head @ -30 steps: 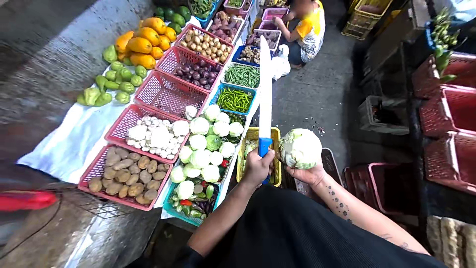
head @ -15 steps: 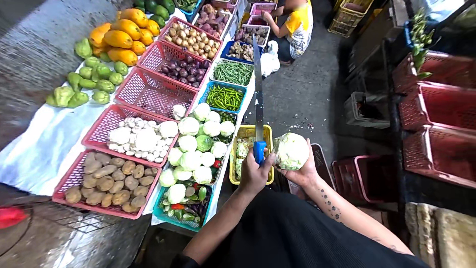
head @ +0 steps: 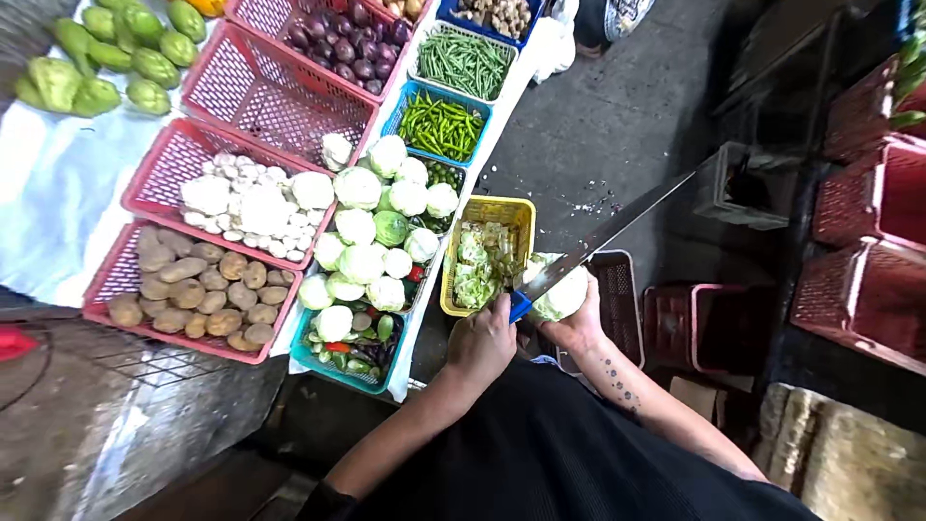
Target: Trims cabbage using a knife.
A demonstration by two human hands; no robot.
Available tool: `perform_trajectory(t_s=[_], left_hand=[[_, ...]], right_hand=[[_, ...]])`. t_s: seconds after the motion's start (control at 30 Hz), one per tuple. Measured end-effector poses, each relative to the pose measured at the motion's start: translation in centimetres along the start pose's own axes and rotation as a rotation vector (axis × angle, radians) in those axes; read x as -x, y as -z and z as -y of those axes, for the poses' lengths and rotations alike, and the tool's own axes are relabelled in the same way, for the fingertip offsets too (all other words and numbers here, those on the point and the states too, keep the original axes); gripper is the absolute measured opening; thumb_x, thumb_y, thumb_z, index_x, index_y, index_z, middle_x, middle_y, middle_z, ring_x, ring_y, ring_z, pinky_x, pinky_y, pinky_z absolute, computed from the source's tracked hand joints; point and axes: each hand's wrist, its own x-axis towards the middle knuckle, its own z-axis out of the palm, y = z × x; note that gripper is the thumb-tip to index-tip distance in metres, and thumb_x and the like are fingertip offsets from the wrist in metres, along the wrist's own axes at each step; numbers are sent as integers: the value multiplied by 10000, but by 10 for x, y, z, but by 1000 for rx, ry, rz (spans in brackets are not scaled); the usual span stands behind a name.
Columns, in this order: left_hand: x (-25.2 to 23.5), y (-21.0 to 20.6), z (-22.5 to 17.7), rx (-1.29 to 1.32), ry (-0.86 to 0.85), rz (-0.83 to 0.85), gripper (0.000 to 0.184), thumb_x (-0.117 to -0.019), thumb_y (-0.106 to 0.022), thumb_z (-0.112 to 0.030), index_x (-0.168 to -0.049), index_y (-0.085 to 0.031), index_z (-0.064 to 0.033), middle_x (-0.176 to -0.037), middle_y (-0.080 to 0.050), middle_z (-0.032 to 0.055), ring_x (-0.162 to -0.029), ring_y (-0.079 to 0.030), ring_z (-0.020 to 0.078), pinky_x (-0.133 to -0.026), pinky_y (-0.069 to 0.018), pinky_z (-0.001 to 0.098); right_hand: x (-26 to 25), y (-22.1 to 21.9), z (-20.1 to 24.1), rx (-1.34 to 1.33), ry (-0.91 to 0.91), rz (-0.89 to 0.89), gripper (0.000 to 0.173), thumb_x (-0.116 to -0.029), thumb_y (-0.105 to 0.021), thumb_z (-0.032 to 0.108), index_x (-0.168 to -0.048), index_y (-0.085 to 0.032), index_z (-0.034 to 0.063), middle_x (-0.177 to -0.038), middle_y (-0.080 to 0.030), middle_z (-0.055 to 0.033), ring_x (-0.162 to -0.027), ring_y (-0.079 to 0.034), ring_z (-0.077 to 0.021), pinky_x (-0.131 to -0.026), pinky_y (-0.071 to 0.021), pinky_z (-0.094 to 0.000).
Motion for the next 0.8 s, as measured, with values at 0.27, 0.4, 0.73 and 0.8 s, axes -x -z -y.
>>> perform_trajectory(t_s=[0.27,0.4,0.73,0.8], left_hand=[[0,10,-1,-9,41,53,394,-1009,-538,-214,-1365,-584,-51,-1057,-729,172,-888,-740,338,-755,-590,477],[3,-27,32,44,-65,-140,340,-951,-601,-162,-1248,-653,-6,-965,-741,189,-797,-747,360,-677,-604,505],[-24,-113,155,-8,372,552,427,-1056,-459,-318,-1392,-516,-60,-1191,-689,227,-1117,-684,411,-900,-556,612],[-33,-121,155,50,356,569,442,-1063,-463,-337,-1383,-530,-40,-1226,-678,229,-1160,-669,396,-950,-539,598]], right_hand=[[-2,-9,2,7,49,93,674,-960,-337,692,-1345,-526,172,-1234,-641,-151,-1133,-639,-297,-917,-542,-557],[5,-7,4,37,59,91,662,-952,-351,685,-1315,-544,166,-1211,-647,-157,-1115,-644,-302,-907,-542,-566],[58,4,20,-3,184,176,771,-938,-297,754,-1330,-550,141,-1187,-660,-187,-1064,-666,-324,-869,-573,-545],[58,2,28,98,264,234,682,-948,-375,700,-1263,-606,140,-1151,-684,-156,-1060,-672,-284,-893,-570,-518]])
